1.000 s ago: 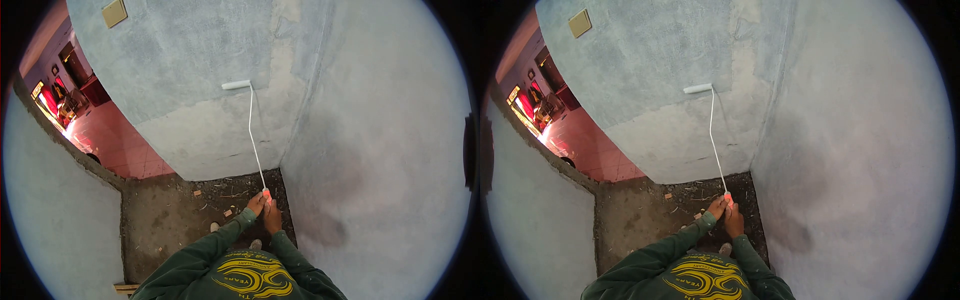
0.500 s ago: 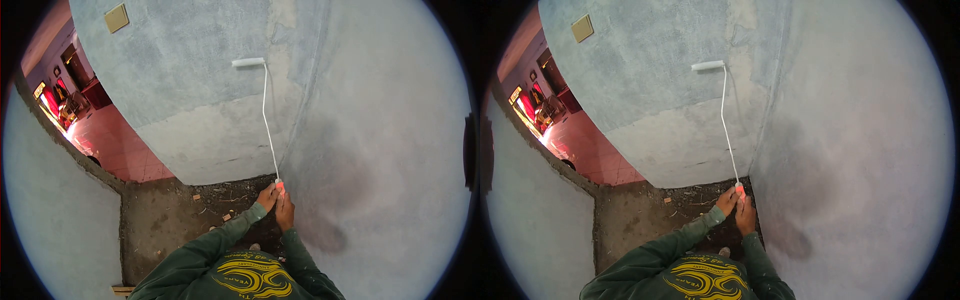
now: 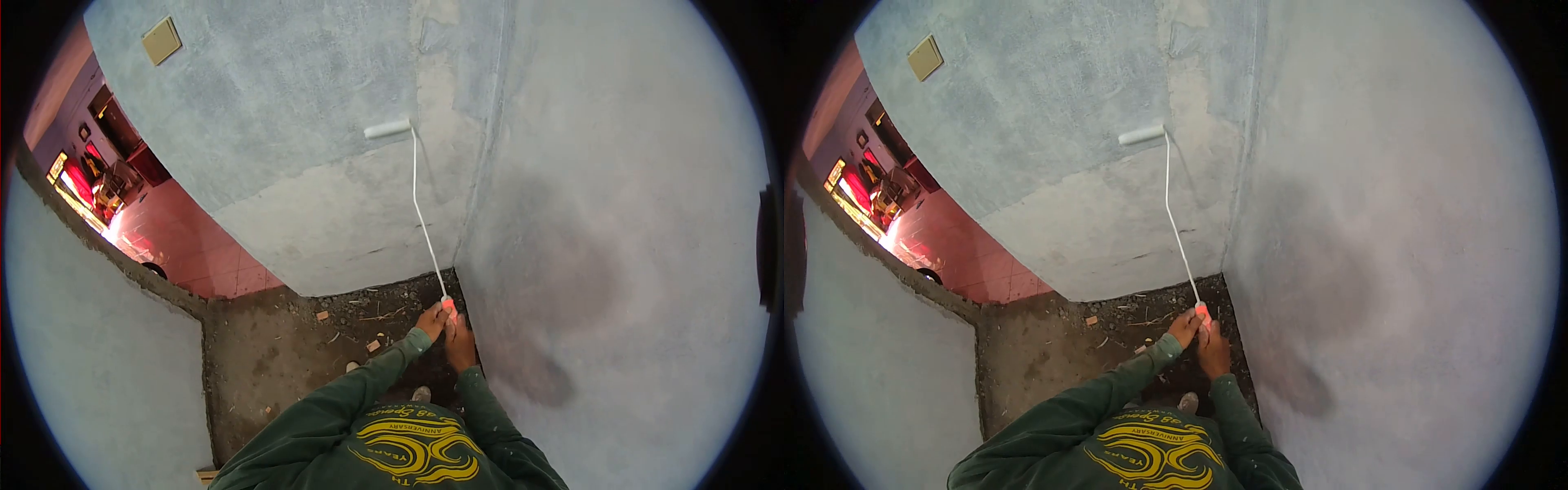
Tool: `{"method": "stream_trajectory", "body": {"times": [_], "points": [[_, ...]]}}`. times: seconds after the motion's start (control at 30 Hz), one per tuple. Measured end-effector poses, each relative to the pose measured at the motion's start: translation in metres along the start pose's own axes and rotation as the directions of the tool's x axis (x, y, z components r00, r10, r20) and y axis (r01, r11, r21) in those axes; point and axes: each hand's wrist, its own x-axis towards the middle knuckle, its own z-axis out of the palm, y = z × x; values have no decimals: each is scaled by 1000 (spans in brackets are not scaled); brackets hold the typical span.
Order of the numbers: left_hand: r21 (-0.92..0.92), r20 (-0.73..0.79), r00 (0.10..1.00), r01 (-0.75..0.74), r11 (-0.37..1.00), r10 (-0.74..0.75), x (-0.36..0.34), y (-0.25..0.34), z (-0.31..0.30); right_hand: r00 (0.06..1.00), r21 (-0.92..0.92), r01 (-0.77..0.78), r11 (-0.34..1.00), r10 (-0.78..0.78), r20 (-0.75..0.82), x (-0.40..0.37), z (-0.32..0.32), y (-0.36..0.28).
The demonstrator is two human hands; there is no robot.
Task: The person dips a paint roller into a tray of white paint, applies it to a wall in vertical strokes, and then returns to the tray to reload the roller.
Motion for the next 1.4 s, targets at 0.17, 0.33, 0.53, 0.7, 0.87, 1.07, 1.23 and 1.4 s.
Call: {"method": "stream_trajectory", "body": {"times": [0.17, 0.33, 0.53, 0.7, 0.87, 1.07, 1.23, 1.4], "points": [[17, 11, 996, -87, 996, 87, -11, -14, 8, 1000, 42, -21, 999, 21, 6, -15, -8, 5], [-93, -76, 986, -155, 984, 148, -9, 54, 7, 994, 106, 88, 991, -80, -77, 2, -22, -13], [4, -91, 969, -231, 973, 231, 31, 86, 0, 985, 118, 121, 986, -104, -140, 43, -42, -45], [67, -84, 973, -210, 975, 215, 39, 63, 4, 990, 102, 95, 990, -83, -114, 43, -36, -27], [-57, 31, 999, -17, 998, 19, 22, 29, 10, 988, 87, 110, 990, -100, -118, 20, -17, 4], [-25, 98, 995, -31, 999, 34, -11, 2, 16, 999, 11, -34, 999, 34, -34, -17, -14, 16], [17, -39, 983, -180, 983, 181, -17, 61, -9, 996, 127, 80, 989, -74, -46, -3, -23, -31], [-92, -206, 954, -240, 966, 218, 1, 150, -55, 978, 188, 208, 960, -202, -51, 39, -37, -123]]}}
